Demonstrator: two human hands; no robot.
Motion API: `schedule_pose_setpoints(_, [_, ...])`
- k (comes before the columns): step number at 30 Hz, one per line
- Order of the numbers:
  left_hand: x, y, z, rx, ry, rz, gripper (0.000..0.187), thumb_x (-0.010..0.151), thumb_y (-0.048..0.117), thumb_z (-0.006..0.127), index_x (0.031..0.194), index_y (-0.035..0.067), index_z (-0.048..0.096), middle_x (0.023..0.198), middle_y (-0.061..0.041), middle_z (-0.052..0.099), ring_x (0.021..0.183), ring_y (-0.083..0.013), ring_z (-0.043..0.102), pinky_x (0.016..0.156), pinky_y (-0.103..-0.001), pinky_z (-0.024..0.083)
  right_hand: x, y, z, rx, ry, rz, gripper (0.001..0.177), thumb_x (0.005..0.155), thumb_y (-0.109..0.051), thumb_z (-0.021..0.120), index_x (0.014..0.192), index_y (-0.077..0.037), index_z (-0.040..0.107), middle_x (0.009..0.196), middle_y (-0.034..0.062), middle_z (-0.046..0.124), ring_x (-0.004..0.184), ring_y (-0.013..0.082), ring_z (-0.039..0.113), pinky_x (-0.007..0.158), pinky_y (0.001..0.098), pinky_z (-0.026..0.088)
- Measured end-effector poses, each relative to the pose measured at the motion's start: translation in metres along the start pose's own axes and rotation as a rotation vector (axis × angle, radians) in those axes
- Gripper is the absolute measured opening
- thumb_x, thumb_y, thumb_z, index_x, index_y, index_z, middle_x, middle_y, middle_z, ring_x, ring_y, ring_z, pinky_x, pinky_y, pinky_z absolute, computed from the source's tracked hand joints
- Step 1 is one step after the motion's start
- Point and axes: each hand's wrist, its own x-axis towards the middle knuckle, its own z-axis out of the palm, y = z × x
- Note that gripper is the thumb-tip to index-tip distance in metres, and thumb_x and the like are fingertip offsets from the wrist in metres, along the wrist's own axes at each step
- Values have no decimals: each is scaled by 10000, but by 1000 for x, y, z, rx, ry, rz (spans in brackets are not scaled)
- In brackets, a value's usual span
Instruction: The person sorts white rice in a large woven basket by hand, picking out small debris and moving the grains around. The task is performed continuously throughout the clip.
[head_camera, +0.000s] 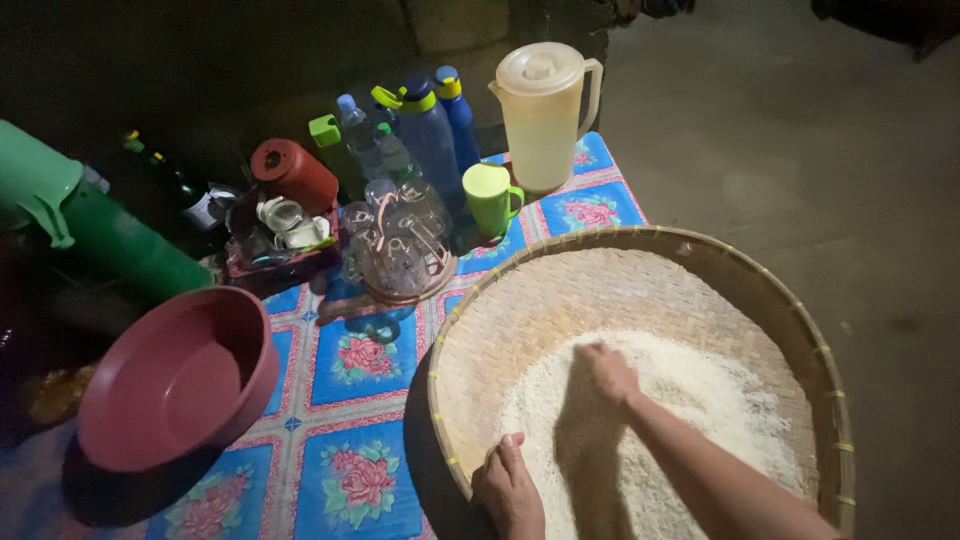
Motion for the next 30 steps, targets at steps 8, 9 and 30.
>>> schedule_pose_setpoints(8, [2, -6, 6, -43, 6, 6, 498, 1002, 354, 425, 945, 54, 819, 960, -149, 811, 901, -331, 768, 807, -419, 578, -74, -34, 25, -333, -66, -248, 516, 969, -160, 572, 1450, -339, 517, 1508, 10, 456, 1311, 254, 503, 1028, 460, 535])
schedule_pose_setpoints(9, [2, -6, 7, -42, 9, -14, 497, 1001, 355, 426, 948, 57, 820, 966, -147, 811, 900, -327, 772, 804, -415, 585, -88, -40, 22, -335, -96, -246, 545, 965, -144, 566, 1465, -349, 498, 1508, 2, 453, 1321, 249, 497, 1017, 457, 542])
schedule_pose_setpoints(30, [-5, 5, 0, -25, 34, -27, 525, 1014, 395, 425, 955, 40, 806, 987, -172, 797, 932, -340, 756, 841, -419, 565, -189, 48, -36, -109, -152, -477, 203, 795, -6, 629, 901, -126, 752, 949, 92, 746, 875, 233, 713, 777, 363, 594])
